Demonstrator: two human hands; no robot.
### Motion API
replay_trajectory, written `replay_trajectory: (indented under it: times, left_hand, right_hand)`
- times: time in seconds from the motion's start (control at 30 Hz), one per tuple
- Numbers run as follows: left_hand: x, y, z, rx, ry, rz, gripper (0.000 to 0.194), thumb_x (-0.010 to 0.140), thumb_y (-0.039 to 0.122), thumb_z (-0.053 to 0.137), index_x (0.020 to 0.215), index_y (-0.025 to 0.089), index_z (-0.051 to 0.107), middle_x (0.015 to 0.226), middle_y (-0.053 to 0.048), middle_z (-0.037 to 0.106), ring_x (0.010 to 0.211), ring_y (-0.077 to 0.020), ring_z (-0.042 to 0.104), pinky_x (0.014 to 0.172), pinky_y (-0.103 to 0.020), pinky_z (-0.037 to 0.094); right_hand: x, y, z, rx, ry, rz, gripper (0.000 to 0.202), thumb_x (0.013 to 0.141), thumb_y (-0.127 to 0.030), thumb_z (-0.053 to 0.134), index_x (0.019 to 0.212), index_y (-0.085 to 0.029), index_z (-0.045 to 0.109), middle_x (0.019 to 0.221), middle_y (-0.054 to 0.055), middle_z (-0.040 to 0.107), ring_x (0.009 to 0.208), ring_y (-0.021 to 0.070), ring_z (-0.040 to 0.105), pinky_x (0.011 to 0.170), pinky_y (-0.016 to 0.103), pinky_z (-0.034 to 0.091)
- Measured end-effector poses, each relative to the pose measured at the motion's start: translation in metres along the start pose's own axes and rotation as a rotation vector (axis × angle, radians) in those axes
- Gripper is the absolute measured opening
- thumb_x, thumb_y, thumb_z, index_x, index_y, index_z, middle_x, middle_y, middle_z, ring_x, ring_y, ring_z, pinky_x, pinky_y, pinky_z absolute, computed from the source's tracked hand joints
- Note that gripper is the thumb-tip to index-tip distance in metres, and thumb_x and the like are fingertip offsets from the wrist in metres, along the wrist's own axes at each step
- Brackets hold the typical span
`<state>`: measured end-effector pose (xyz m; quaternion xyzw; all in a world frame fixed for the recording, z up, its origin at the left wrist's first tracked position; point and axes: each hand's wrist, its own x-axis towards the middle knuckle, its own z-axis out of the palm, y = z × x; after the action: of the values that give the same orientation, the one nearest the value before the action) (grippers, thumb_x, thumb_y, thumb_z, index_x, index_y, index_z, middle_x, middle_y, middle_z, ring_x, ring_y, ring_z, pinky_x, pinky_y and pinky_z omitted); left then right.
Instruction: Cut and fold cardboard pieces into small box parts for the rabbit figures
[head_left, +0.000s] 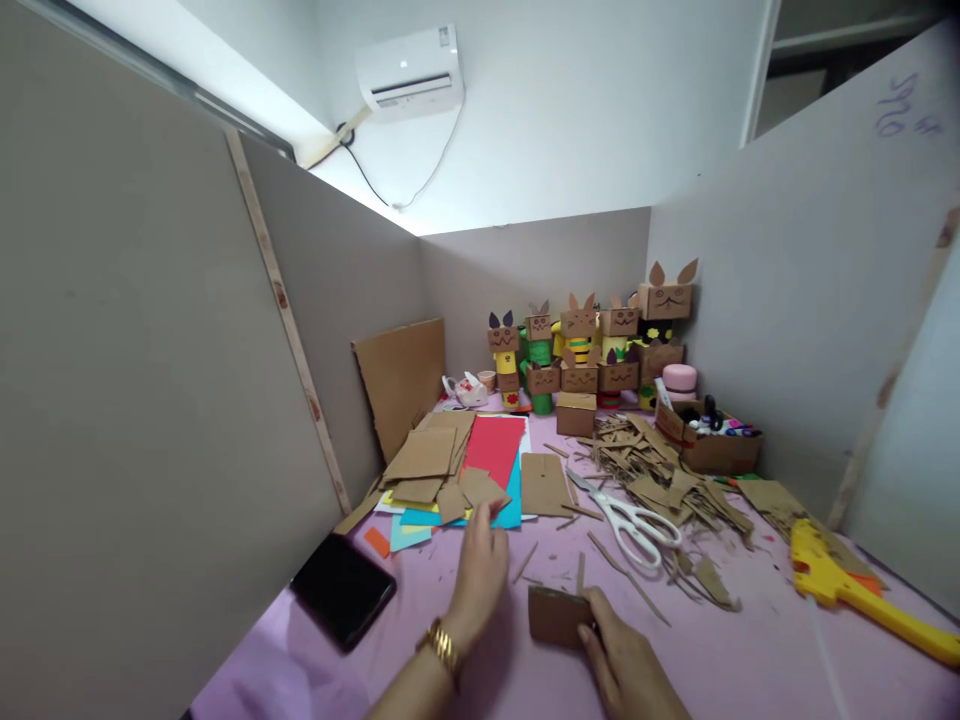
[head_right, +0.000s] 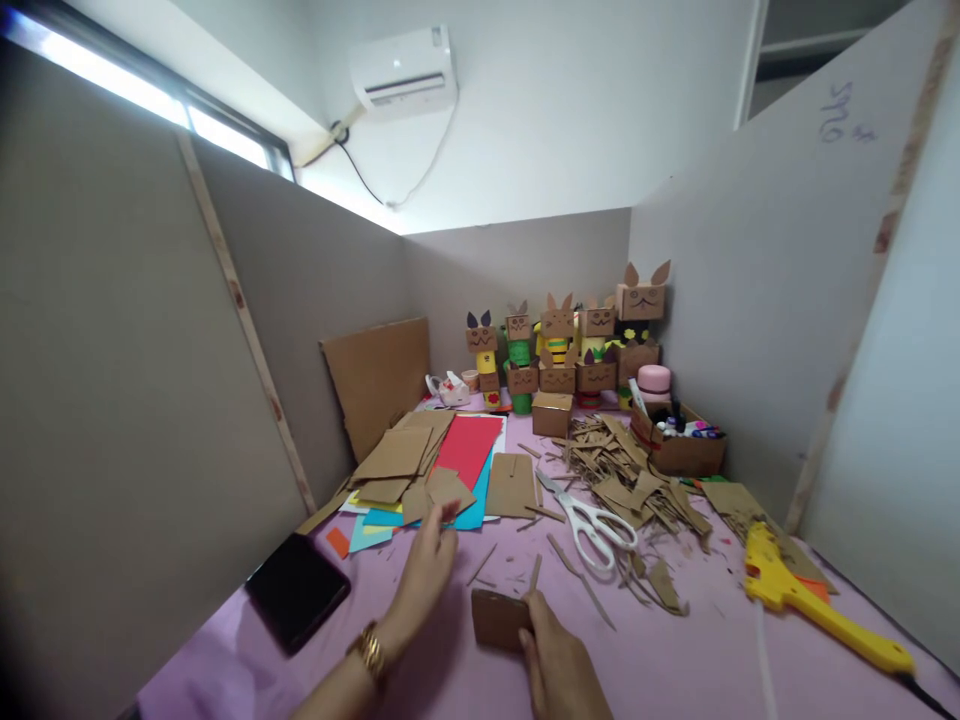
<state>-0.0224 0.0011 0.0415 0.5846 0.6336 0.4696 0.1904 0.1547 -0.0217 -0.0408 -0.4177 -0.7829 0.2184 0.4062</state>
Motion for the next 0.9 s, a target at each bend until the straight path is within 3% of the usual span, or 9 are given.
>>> replay_trajectory:
  times: [0.07, 0.17, 0.33, 0.47, 0.57, 0.67, 0.73, 0.83, 0.9]
  left_hand:
    - [0.033, -0.004, -0.007, 0.118, 0.036, 0.011, 0.028, 0.086, 0.022, 0.052, 0.114, 0.018, 0.053, 0.126, -0.009, 0.053, 0.116, -0.0255, 0.048, 0.097, -0.049, 0.038]
    - [0.064, -0.015, -0.011, 0.242, 0.05, -0.011, 0.032, 0.084, 0.029, 0.057, 0.114, 0.018, 0.054, 0.123, -0.008, 0.054, 0.107, -0.0254, 0.055, 0.088, -0.05, 0.045]
    - [0.07, -0.029, -0.01, 0.229, 0.048, 0.008, 0.031, 0.085, 0.029, 0.056, 0.114, 0.018, 0.054, 0.121, -0.008, 0.056, 0.104, -0.0242, 0.056, 0.086, -0.047, 0.047]
    - [0.053, -0.019, -0.024, 0.054, -0.036, 0.035, 0.026, 0.087, 0.029, 0.05, 0.109, 0.014, 0.055, 0.108, -0.008, 0.063, 0.094, -0.0211, 0.061, 0.082, -0.042, 0.049]
    - [0.025, -0.003, -0.041, -0.073, -0.123, 0.073, 0.032, 0.091, 0.026, 0.035, 0.118, 0.012, 0.045, 0.115, -0.013, 0.06, 0.105, -0.0219, 0.057, 0.088, -0.036, 0.046]
    - [-0.008, 0.007, -0.051, -0.11, -0.313, 0.109, 0.022, 0.087, 0.03, 0.042, 0.104, 0.018, 0.052, 0.096, -0.007, 0.064, 0.09, -0.0209, 0.061, 0.078, -0.033, 0.049]
    - [-0.026, 0.008, -0.047, -0.099, -0.421, 0.15, 0.01, 0.083, 0.025, 0.048, 0.089, 0.02, 0.055, 0.085, -0.004, 0.062, 0.081, -0.0202, 0.06, 0.074, -0.032, 0.049]
    - [-0.043, 0.004, -0.028, -0.083, -0.461, 0.212, 0.011, 0.08, 0.016, 0.049, 0.088, 0.021, 0.054, 0.118, -0.011, 0.052, 0.116, -0.0253, 0.045, 0.098, -0.039, 0.035]
    - [-0.049, 0.002, -0.014, -0.083, -0.472, 0.23, 0.016, 0.08, 0.011, 0.045, 0.091, 0.021, 0.052, 0.131, -0.012, 0.043, 0.126, -0.0256, 0.036, 0.103, -0.04, 0.03]
  right_hand:
    - [0.0, 0.005, 0.002, 0.003, -0.017, -0.013, 0.023, 0.089, -0.02, 0.028, 0.105, -0.019, 0.045, 0.08, 0.011, 0.071, 0.07, 0.0232, 0.069, 0.062, 0.028, 0.052]
    - [0.001, 0.013, 0.004, -0.001, -0.047, -0.027, 0.026, 0.087, -0.019, 0.032, 0.107, -0.018, 0.047, 0.084, 0.013, 0.072, 0.072, 0.0235, 0.07, 0.064, 0.027, 0.052]
    - [0.002, 0.018, 0.013, -0.016, 0.006, 0.014, 0.029, 0.086, -0.021, 0.029, 0.108, -0.018, 0.047, 0.088, 0.014, 0.071, 0.072, 0.023, 0.069, 0.065, 0.029, 0.052]
    - [0.003, 0.008, 0.006, 0.014, -0.006, 0.044, 0.025, 0.087, -0.021, 0.03, 0.104, -0.019, 0.048, 0.082, 0.011, 0.071, 0.07, 0.0224, 0.068, 0.064, 0.028, 0.051]
    - [0.005, -0.009, -0.008, 0.037, -0.065, 0.06, 0.024, 0.088, -0.019, 0.03, 0.106, -0.018, 0.045, 0.082, 0.011, 0.069, 0.073, 0.0222, 0.067, 0.065, 0.028, 0.05]
    - [0.007, -0.024, -0.021, 0.111, -0.107, 0.09, 0.02, 0.09, -0.02, 0.031, 0.105, -0.017, 0.044, 0.084, 0.012, 0.068, 0.074, 0.0223, 0.065, 0.065, 0.029, 0.049]
    - [0.007, -0.031, -0.025, 0.144, -0.109, 0.095, 0.017, 0.09, -0.02, 0.032, 0.102, -0.02, 0.044, 0.086, 0.01, 0.067, 0.076, 0.021, 0.065, 0.067, 0.028, 0.048]
    - [0.008, -0.033, -0.027, 0.16, -0.111, 0.088, 0.014, 0.091, -0.018, 0.032, 0.098, -0.022, 0.043, 0.09, 0.006, 0.067, 0.079, 0.0182, 0.063, 0.069, 0.025, 0.047]
    - [0.008, -0.032, -0.027, 0.163, -0.12, 0.081, 0.014, 0.091, -0.017, 0.033, 0.098, -0.023, 0.043, 0.09, 0.006, 0.066, 0.079, 0.0177, 0.063, 0.07, 0.025, 0.047]
